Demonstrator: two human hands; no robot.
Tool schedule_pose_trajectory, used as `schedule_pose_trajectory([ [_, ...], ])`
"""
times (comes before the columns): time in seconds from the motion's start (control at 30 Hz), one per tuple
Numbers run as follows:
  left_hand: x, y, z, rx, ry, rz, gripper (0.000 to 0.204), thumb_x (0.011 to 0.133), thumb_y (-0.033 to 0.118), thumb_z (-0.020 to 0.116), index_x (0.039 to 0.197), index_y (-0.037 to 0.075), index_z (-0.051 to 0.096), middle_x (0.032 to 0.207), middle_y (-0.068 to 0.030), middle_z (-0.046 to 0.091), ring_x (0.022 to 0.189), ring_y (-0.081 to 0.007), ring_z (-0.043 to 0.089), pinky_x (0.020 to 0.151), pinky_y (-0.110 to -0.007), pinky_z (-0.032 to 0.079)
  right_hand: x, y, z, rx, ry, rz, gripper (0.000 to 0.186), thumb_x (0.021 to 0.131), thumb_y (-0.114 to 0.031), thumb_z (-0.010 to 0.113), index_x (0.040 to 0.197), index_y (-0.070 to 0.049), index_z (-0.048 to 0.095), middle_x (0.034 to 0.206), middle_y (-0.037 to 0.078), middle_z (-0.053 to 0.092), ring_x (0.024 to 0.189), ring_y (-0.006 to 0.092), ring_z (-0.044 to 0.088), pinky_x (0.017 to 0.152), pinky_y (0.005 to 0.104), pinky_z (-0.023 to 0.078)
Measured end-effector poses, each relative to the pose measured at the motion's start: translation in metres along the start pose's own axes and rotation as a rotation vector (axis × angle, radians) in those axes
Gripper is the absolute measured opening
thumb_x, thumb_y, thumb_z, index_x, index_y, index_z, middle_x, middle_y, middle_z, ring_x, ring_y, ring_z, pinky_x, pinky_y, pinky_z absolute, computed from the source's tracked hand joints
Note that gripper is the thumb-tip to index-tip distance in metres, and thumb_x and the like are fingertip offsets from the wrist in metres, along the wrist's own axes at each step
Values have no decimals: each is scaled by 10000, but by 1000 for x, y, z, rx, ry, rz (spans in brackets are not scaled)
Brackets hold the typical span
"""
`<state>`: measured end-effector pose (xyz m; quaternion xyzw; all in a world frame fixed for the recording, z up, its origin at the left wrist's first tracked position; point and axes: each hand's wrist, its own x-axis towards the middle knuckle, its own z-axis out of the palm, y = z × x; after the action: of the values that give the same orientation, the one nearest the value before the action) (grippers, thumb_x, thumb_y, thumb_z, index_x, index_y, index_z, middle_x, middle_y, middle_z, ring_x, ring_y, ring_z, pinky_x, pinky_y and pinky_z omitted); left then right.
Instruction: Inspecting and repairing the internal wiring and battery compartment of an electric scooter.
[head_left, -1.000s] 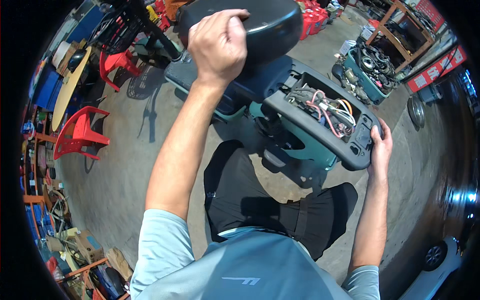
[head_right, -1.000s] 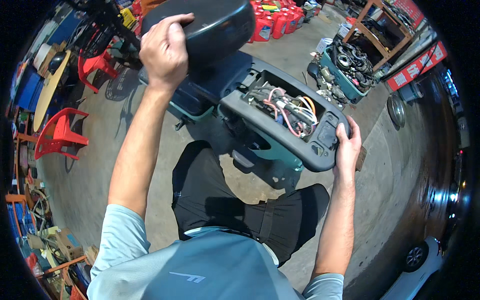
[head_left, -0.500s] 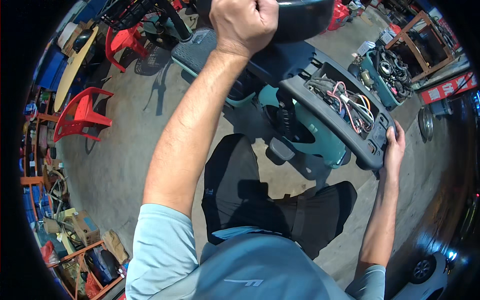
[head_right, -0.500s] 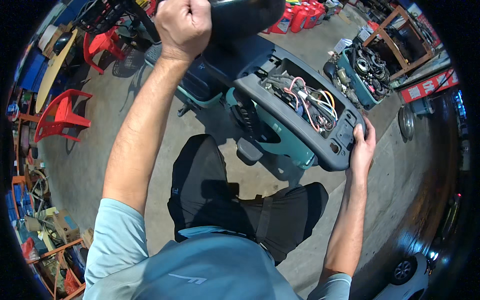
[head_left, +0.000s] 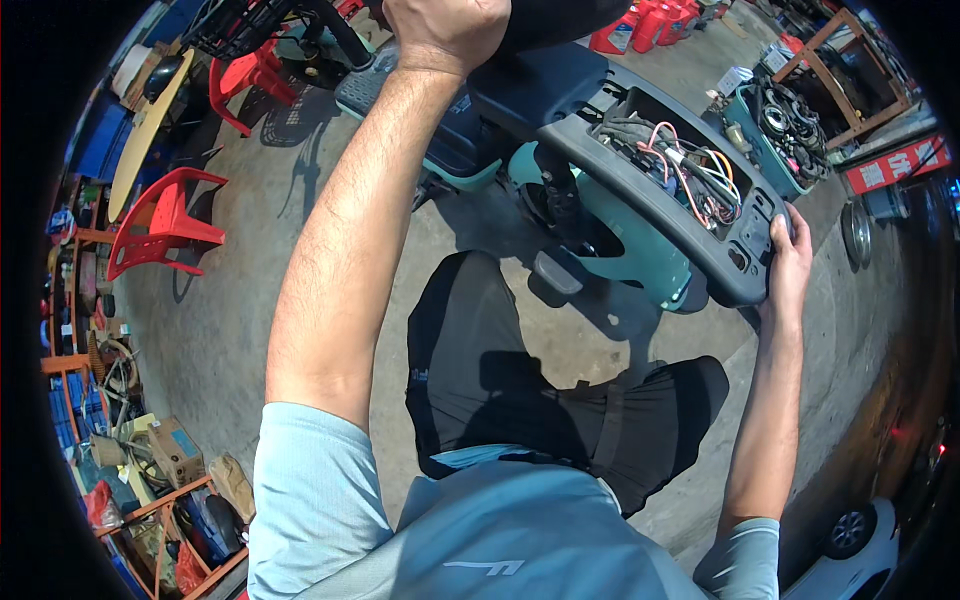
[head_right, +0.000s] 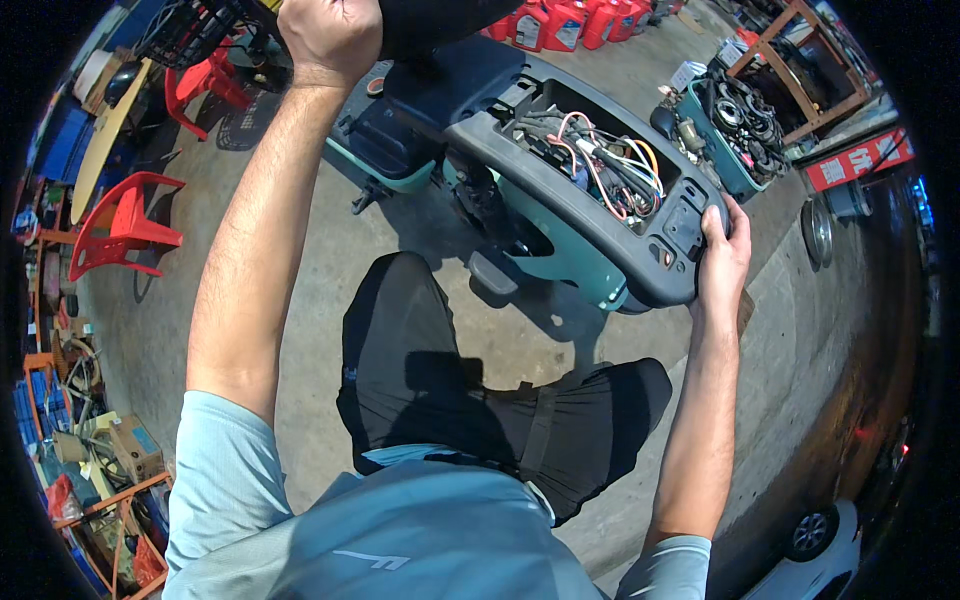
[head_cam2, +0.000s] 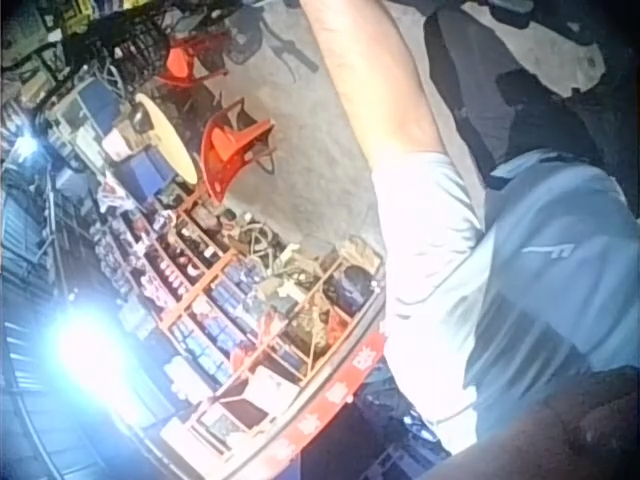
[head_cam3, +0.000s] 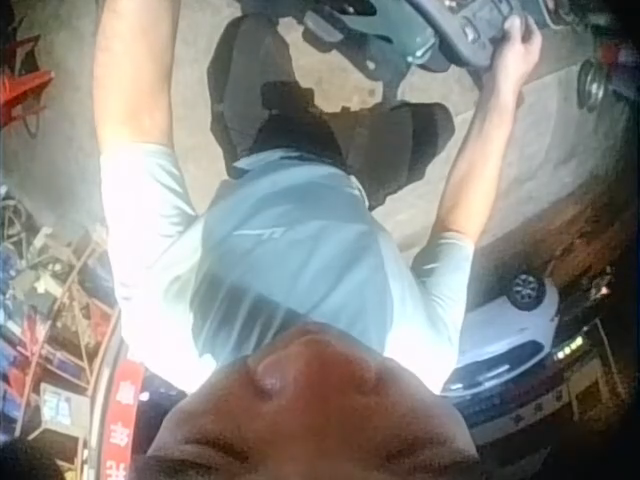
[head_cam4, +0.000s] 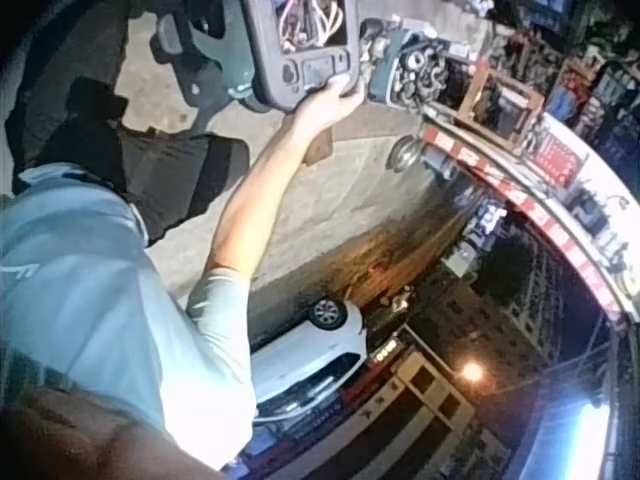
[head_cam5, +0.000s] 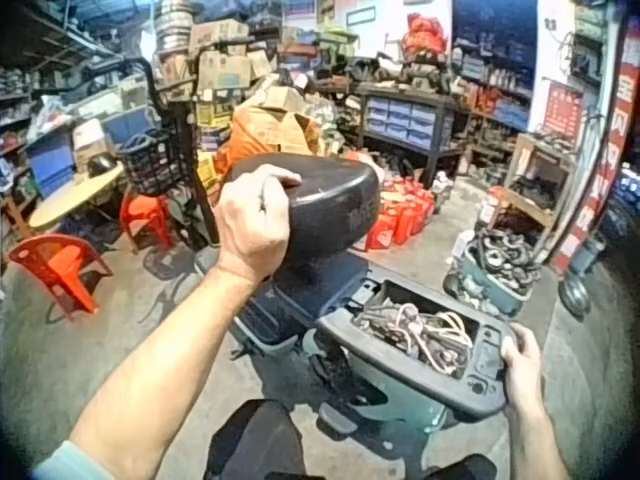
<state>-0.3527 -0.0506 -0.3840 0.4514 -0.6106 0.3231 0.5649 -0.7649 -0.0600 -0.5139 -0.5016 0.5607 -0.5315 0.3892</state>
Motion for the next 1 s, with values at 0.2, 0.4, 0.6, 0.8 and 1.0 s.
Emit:
schedule_pose_trajectory([
  [0.2,2,1,3,-5,44,-13,231,919,112,507,823,53,708,789,-163,704,731,-349,687,696,-427,537,2,2,-9,-47,-10,-25,478,1013,-220,610,1409,25,501,1271,126,625,1064,167,636,888,313,547],
  [0.4,-1,1,9,6,72,-18,227,914,137,521,800,64,703,750,-186,691,715,-377,680,690,-455,538,13,14,-7,-58,-30,-30,507,1004,-262,627,1402,31,514,1247,119,640,1074,162,629,927,295,514],
  [0.6,-2,-6,13,0,76,-31,231,913,150,527,779,79,700,730,-175,689,696,-373,679,677,-455,542,18,13,-8,-42,-28,32,514,1009,-250,623,1424,23,493,1302,124,623,1141,173,605,985,311,479],
  [0.8,-1,-8,16,-17,87,-61,241,911,165,530,752,88,693,712,-175,685,680,-378,677,667,-464,544,21,15,-10,-67,-20,17,520,1002,-251,634,1424,21,498,1294,121,627,1130,174,608,979,312,484],
  [1.0,-2,-8,17,-25,104,-40,240,908,167,524,748,84,683,706,-179,683,682,-379,678,669,-469,545,28,26,-15,-58,-36,3,520,1001,-255,638,1422,21,505,1294,118,627,1127,175,608,973,312,487],
])
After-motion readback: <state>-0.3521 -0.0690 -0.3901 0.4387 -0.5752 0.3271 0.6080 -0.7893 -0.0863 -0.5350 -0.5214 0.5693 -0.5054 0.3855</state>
